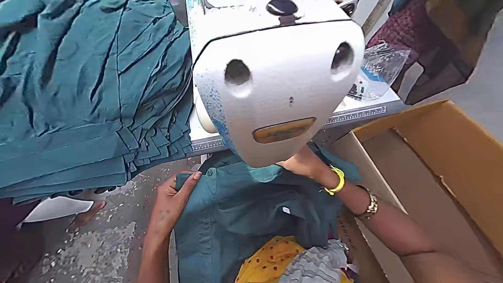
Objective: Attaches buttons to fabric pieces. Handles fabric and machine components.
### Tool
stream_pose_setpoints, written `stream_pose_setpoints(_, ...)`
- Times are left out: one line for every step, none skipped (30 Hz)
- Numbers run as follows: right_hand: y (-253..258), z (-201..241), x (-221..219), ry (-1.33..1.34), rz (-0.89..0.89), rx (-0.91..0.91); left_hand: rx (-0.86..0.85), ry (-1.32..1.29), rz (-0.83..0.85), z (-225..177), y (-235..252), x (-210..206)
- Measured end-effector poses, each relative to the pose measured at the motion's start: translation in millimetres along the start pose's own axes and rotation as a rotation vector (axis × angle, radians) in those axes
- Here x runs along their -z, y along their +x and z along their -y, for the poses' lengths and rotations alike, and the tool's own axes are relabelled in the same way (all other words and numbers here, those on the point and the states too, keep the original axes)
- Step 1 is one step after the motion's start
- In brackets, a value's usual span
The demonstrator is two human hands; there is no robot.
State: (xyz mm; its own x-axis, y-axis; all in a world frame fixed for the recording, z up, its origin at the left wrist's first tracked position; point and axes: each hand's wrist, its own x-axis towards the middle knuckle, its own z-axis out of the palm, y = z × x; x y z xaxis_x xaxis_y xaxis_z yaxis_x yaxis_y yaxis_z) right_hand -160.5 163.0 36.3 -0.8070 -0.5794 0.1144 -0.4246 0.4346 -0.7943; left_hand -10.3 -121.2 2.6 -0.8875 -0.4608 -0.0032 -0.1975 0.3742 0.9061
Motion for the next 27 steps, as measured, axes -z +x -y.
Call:
stream_pose_setpoints(3.7,4.5,-0.4,0.014,0.016,-0.049,0.021,-0.003,0.002,3.3,0.8,-2.4)
stream_pose_setpoints(6.1,7.1,0.9,0.022,0.036,-0.068,0.032,-0.017,0.003,5.6,1.2,-4.5)
stream_pose_setpoints(6.0,7.1,3.1,0.032,0.057,-0.067,0.040,-0.031,0.007,7.2,0.6,-6.3)
stream_pose_setpoints(3.9,4.1,5.9,0.052,0.076,-0.048,0.042,-0.044,0.009,8.0,-0.3,-7.9)
stream_pose_setpoints(2.3,-1.5,10.6,0.074,0.088,-0.014,0.037,-0.049,-0.001,6.2,0.6,-9.8)
stream_pose_setpoints(1.2,-6.9,15.7,0.103,0.074,0.012,0.029,-0.047,-0.016,1.0,2.8,-10.7)
stream_pose_setpoints(-0.5,-12.8,19.8,0.114,0.041,0.014,0.021,-0.032,-0.032,-6.6,4.7,-11.4)
stream_pose_setpoints(-3.8,-20.0,23.8,0.108,0.005,0.007,0.017,-0.004,-0.036,-14.8,5.8,-13.2)
stream_pose_setpoints(-8.4,-26.5,26.9,0.097,-0.024,-0.013,0.004,0.025,-0.030,-21.4,7.0,-15.3)
stream_pose_setpoints(-11.3,-31.0,29.0,0.080,-0.053,-0.026,-0.023,0.045,-0.024,-25.7,10.3,-16.9)
stream_pose_setpoints(-13.0,-33.3,30.1,0.060,-0.078,-0.022,-0.050,0.060,-0.015,-28.9,13.9,-17.8)
stream_pose_setpoints(-14.1,-34.3,30.4,0.026,-0.098,-0.005,-0.066,0.076,-0.006,-30.1,17.0,-18.2)
stream_pose_setpoints(-15.1,-35.1,30.5,-0.010,-0.111,0.014,-0.075,0.098,0.000,-29.6,19.7,-18.7)
stream_pose_setpoints(-16.3,-37.5,30.9,-0.061,-0.124,0.030,-0.085,0.137,0.004,-27.1,21.2,-20.0)
stream_pose_setpoints(-17.1,-41.6,32.1,-0.115,-0.138,0.039,-0.099,0.209,0.006,-24.1,21.7,-20.7)
stream_pose_setpoints(-16.1,-48.3,34.8,-0.178,-0.168,0.052,-0.128,0.311,0.002,-21.9,21.6,-21.9)
stream_pose_setpoints(-13.2,-59.2,38.7,-0.267,-0.222,0.072,-0.180,0.408,-0.013,-21.3,20.4,-25.4)
stream_pose_setpoints(-10.3,-71.4,44.2,-0.357,-0.277,0.073,-0.270,0.488,-0.033,-20.0,19.2,-31.1)
stream_pose_setpoints(-7.4,-81.5,50.6,-0.453,-0.317,0.066,-0.385,0.556,-0.041,-18.1,18.8,-37.7)
stream_pose_setpoints(-3.7,-89.7,54.2,-0.530,-0.361,0.076,-0.491,0.587,-0.029,-15.0,19.3,-44.2)
stream_pose_setpoints(1.0,-94.9,55.8,-0.586,-0.399,0.101,-0.563,0.566,-0.003,-12.6,20.1,-51.4)
stream_pose_setpoints(6.8,-97.6,55.7,-0.627,-0.430,0.137,-0.569,0.497,0.034,-13.7,19.2,-59.5)
stream_pose_setpoints(13.1,-98.0,53.9,-0.656,-0.448,0.170,-0.523,0.401,0.075,-18.1,16.8,-67.1)
stream_pose_setpoints(19.8,-97.7,51.6,-0.675,-0.446,0.190,-0.453,0.301,0.112,-23.5,15.1,-74.0)
stream_pose_setpoints(26.5,-98.0,49.7,-0.694,-0.433,0.201,-0.369,0.217,0.161,-29.8,14.4,-79.2)
stream_pose_setpoints(31.8,-97.8,48.0,-0.713,-0.408,0.203,-0.288,0.163,0.215,-35.7,14.4,-82.8)
stream_pose_setpoints(35.7,-97.4,46.3,-0.736,-0.381,0.195,-0.215,0.144,0.252,-41.0,14.0,-85.2)
